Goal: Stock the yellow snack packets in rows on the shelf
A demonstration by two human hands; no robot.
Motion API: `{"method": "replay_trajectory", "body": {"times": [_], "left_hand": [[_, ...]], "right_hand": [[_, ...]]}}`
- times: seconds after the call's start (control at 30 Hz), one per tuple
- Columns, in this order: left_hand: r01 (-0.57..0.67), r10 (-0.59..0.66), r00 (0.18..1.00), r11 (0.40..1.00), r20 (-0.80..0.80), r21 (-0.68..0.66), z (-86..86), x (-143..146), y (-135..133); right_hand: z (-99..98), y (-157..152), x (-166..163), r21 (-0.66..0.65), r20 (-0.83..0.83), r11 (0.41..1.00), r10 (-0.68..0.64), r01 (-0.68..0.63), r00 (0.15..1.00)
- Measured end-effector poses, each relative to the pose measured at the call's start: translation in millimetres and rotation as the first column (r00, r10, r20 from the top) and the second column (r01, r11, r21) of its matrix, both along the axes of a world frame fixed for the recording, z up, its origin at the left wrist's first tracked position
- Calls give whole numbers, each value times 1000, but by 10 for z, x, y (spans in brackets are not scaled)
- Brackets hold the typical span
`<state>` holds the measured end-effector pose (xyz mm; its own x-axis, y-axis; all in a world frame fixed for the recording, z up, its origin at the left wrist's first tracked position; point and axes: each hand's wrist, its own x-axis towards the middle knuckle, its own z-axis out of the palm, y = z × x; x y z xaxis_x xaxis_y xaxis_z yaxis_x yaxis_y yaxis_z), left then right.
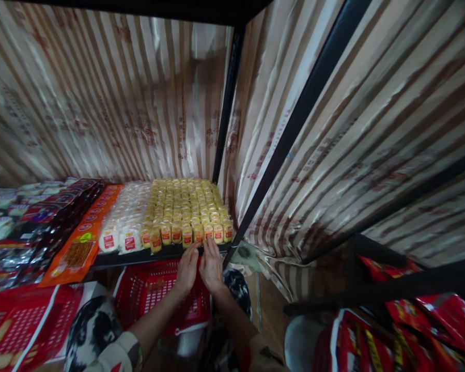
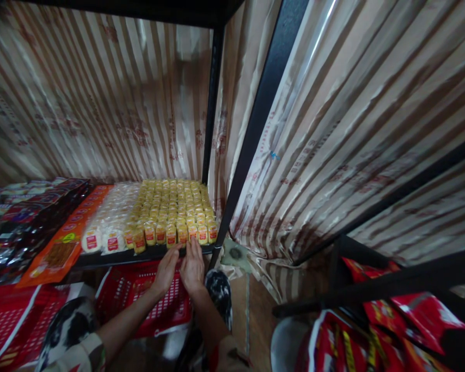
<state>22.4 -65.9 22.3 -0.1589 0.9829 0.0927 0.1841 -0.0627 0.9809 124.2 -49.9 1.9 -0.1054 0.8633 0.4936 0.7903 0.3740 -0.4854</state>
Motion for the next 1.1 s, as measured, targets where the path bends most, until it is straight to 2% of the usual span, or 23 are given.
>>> {"method": "replay_trajectory", "body": {"times": [0.33,0.8,1.1], "left_hand": [[16,-17,1000,999,-17,-28,-21,-46,66],[-11,10,1000,999,-21,-52,5,-30,82],[-20,20,1000,999,22,-35,24,-17,74]], "right_hand": [[140,74,-109,-75,81,995,-56,62,995],[285,101,-134,-121,-8,990,-79,78,997],[294,169,-163,-139,33,986,-87,91,996]]}}
